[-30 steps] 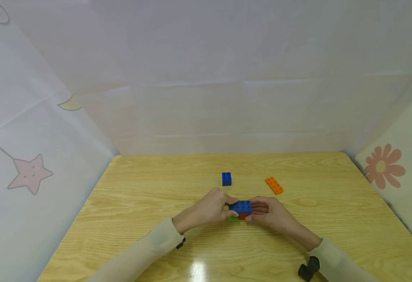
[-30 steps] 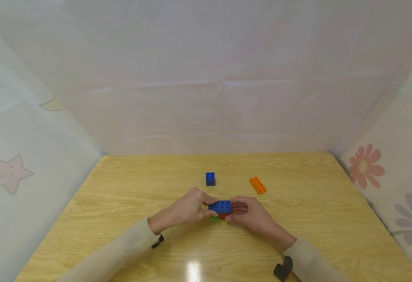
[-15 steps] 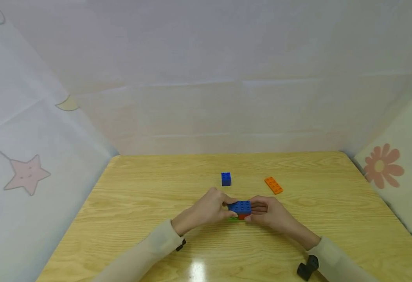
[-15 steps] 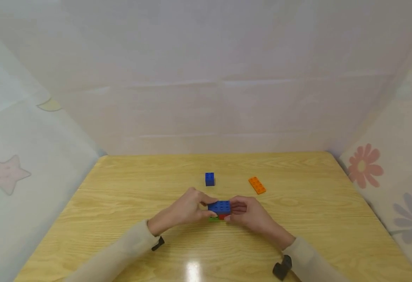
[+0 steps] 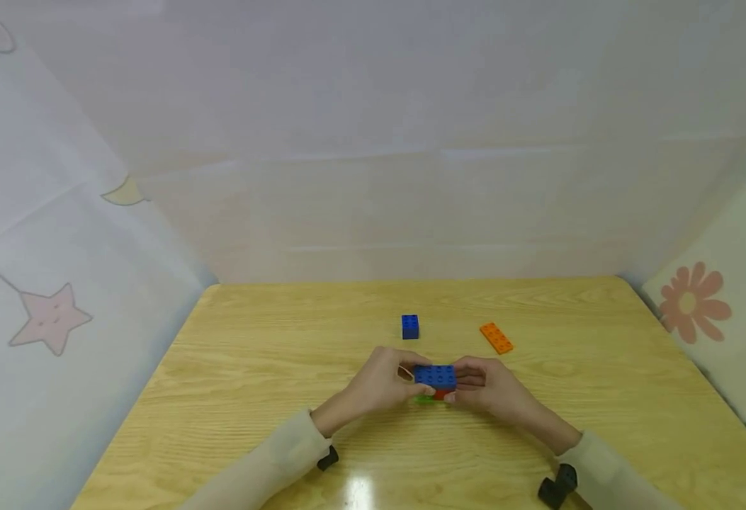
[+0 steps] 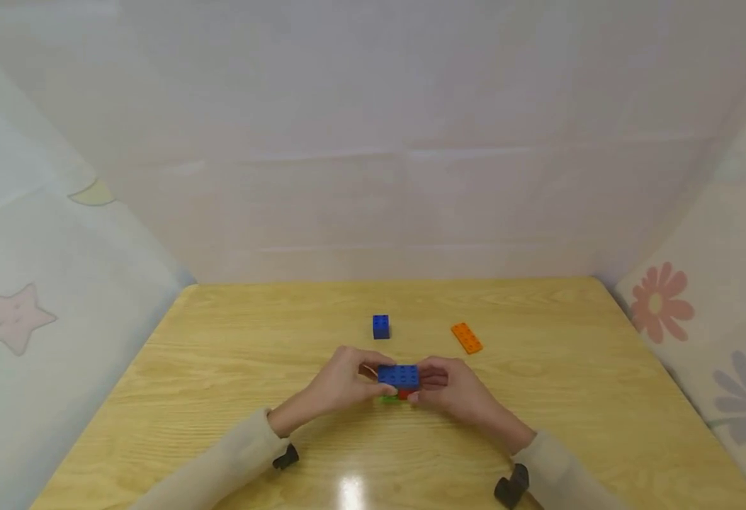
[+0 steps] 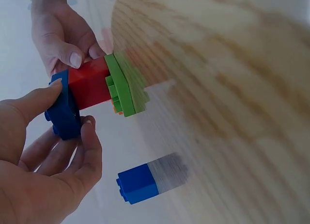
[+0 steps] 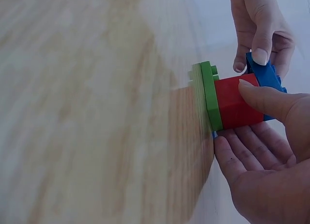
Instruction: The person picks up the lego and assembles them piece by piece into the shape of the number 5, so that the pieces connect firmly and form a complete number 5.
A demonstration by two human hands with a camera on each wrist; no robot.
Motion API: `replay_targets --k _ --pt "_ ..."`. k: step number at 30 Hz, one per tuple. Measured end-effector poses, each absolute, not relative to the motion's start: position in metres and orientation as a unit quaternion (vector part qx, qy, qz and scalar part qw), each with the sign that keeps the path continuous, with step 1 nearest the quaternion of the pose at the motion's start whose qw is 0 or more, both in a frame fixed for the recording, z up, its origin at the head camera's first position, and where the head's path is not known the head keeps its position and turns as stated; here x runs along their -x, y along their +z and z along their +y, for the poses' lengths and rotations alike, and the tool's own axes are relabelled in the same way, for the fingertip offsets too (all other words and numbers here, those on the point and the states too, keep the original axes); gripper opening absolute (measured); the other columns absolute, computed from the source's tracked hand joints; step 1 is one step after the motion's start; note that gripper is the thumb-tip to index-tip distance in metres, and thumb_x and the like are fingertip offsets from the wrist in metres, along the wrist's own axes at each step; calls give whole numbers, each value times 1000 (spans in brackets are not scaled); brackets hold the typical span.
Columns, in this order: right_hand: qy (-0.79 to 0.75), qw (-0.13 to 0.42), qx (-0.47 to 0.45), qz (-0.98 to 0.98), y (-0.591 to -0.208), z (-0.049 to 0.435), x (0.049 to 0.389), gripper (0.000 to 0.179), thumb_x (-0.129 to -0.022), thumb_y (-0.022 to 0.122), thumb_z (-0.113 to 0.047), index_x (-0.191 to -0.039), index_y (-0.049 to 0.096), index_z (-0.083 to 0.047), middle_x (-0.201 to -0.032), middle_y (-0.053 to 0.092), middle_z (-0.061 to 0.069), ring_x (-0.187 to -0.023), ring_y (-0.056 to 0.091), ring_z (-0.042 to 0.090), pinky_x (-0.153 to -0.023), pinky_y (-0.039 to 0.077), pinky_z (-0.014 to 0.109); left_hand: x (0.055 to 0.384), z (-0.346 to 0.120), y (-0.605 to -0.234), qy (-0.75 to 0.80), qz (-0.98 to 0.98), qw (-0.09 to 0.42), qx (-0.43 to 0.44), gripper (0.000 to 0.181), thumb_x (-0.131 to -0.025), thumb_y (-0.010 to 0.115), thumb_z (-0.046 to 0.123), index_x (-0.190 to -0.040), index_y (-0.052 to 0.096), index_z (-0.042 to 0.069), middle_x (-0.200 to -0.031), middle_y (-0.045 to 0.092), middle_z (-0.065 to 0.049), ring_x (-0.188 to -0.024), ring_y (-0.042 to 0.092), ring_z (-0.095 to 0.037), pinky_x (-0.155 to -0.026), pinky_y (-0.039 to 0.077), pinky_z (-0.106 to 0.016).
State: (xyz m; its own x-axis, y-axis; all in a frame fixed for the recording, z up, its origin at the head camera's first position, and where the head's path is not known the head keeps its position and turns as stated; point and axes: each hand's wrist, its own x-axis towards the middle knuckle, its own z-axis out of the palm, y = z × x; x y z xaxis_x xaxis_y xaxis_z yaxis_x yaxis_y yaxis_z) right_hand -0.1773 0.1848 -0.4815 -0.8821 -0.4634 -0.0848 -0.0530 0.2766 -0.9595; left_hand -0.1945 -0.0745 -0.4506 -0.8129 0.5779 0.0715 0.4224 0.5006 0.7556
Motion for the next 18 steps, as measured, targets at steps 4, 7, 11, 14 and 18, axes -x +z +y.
replay_targets --k 4,7,11,14,18 --pt "-584 180 169 774 -480 184 176 44 -95 80 -19 -130 65 2 -130 72 22 -121 71 33 -93 62 28 194 -75 -453 438 847 103 -282 37 -92 84 28 -125 78 12 -115 79 -5 -90 73 -4 -76 60 -17" --pt "-582 179 169 775 -479 184 176 44 -94 80 -18 -131 65 2 -130 71 22 -122 71 34 -94 62 28 194 -75 -452 448 843 106 -279 37 -93 83 28 -125 78 11 -116 79 -7 -91 74 -6 -74 60 -17" --pt "-578 175 168 780 -481 184 177 45 -94 81 -20 -131 65 1 -129 72 22 -121 71 34 -94 62 28 195 -74 -451 453 840 109 -278 37 -93 83 27 -125 78 10 -118 79 -8 -94 75 -8 -73 61 -17" --pt "-576 170 169 781 -483 184 178 46 -94 82 -21 -130 66 1 -129 72 21 -121 71 34 -95 62 28 194 -74 -451 455 840 109 -275 36 -93 83 26 -125 78 9 -116 79 -10 -94 76 -12 -71 61 -18" --pt "-577 169 172 781 -486 185 179 46 -93 83 -22 -130 66 0 -129 72 21 -121 71 33 -95 61 27 194 -73 -452 457 840 110 -271 35 -93 83 26 -123 79 8 -112 79 -9 -90 76 -13 -68 61 -19"
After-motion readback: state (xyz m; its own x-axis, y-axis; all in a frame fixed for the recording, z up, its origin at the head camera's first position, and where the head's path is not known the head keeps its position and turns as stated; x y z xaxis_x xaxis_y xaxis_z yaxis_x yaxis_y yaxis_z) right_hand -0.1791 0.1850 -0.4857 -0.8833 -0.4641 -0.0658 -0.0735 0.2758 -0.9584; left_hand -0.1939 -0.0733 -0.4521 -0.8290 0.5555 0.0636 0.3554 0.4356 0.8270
